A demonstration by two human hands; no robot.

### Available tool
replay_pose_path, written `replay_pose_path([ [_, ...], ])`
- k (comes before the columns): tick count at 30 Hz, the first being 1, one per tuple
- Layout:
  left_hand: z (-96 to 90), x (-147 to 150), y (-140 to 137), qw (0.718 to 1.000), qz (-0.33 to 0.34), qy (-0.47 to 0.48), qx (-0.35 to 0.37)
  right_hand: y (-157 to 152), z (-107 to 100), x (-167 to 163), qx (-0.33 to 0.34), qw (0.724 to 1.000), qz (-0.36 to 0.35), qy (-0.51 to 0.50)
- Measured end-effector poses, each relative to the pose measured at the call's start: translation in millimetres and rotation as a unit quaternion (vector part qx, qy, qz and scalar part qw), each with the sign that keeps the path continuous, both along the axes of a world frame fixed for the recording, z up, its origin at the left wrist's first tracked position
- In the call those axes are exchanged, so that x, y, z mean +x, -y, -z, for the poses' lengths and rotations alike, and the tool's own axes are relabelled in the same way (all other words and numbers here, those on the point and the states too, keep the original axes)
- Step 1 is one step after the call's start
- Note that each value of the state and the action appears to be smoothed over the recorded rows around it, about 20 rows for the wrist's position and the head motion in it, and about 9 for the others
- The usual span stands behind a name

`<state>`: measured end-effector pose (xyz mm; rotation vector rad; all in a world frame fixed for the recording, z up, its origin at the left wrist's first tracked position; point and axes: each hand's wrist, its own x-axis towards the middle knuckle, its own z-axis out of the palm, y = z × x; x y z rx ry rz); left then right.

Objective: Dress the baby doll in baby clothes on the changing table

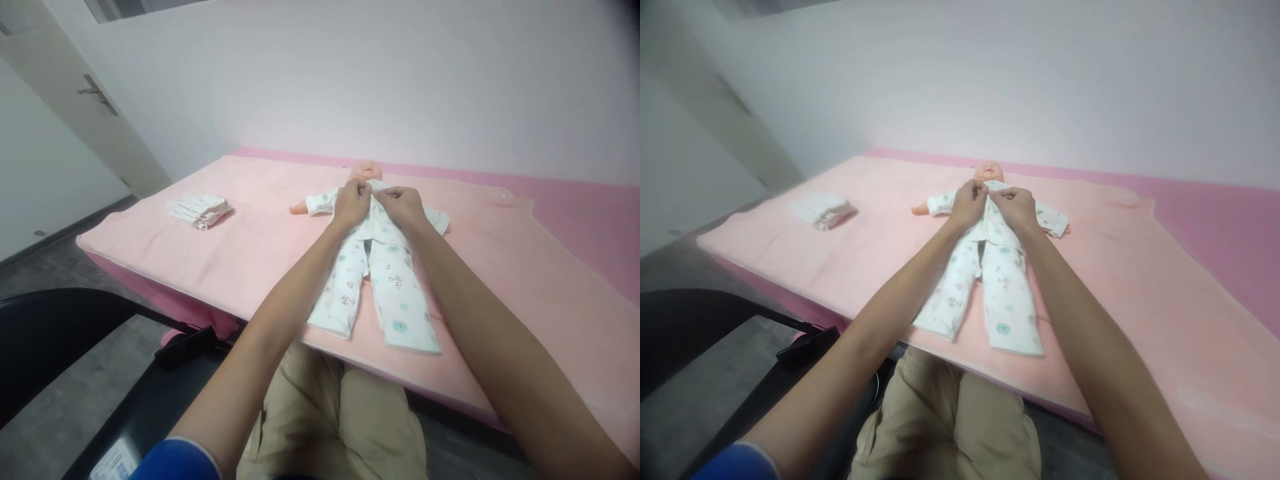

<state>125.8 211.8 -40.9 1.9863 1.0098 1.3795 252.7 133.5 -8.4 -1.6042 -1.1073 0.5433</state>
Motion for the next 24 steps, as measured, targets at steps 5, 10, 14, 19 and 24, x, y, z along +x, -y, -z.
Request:
replay_pose_path([
  [5,2.2,-0.2,-0.1,1.000,0.000,0.003,0.014,-4.7,5.1,0.6,0.012,1.000,0.015,-0.012],
  [10,3.8,-0.6,0.2,0.999,0.000,0.006,0.034,-4.6,6.6,-0.6,0.018,0.999,0.030,0.001],
  [14,4.0,-1.2,1.6,0.999,0.004,0.007,0.048,-3.2,7.2,-1.0,0.019,0.999,0.028,0.001],
  [19,1.1,-3.2,7.2,0.999,-0.001,0.010,0.050,-6.4,11.5,1.3,0.039,0.999,0.020,-0.005],
  [24,0.3,-3.9,9.9,0.999,-0.008,0.006,0.043,-8.5,13.8,2.1,0.041,0.999,0.017,-0.030],
])
